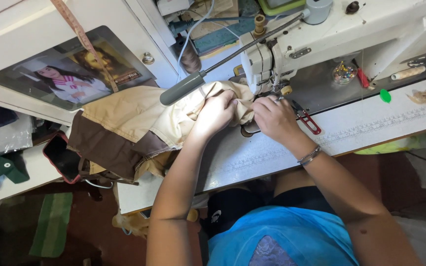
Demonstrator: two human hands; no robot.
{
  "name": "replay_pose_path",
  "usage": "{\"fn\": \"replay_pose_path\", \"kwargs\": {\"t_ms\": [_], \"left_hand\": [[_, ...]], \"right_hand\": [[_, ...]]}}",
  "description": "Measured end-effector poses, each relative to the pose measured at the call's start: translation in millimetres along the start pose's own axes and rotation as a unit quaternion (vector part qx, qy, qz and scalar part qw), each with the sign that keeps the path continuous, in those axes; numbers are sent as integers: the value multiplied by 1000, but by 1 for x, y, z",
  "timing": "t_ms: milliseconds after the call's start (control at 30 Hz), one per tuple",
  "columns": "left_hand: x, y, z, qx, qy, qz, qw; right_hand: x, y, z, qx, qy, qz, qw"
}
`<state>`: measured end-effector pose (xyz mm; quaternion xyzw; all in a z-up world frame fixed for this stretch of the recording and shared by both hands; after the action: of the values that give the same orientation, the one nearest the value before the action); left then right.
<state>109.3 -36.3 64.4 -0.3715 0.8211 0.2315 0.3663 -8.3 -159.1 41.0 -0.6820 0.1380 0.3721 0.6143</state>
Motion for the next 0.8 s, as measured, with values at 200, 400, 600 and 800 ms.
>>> {"fn": "replay_pose_path", "kwargs": {"t_ms": [200,400,600,800], "left_hand": [[-24,15,-19,37,57,-119,990],[41,68,-53,371,-156,-350,846],[46,37,-50,387,-306,-426,758],[42,71,-69,502,-267,-306,763]], "right_hand": [[-7,-15,-2,14,-143,-64,988],[-1,2,-27,100,-241,-43,964],[-12,4,-23,91,-216,-1,972],[-22,23,3,45,-107,94,989]]}}
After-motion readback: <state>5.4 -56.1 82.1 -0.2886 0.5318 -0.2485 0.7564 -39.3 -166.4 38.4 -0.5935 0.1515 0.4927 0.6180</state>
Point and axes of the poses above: each hand's wrist, its own y-axis away from the middle knuckle, its own x-axis out of the palm, z = x × y, the point moved 9 cm from there along -y, towards the middle knuckle, and after that the axes turned 4 degrees about -x, right-handed, at the moved point
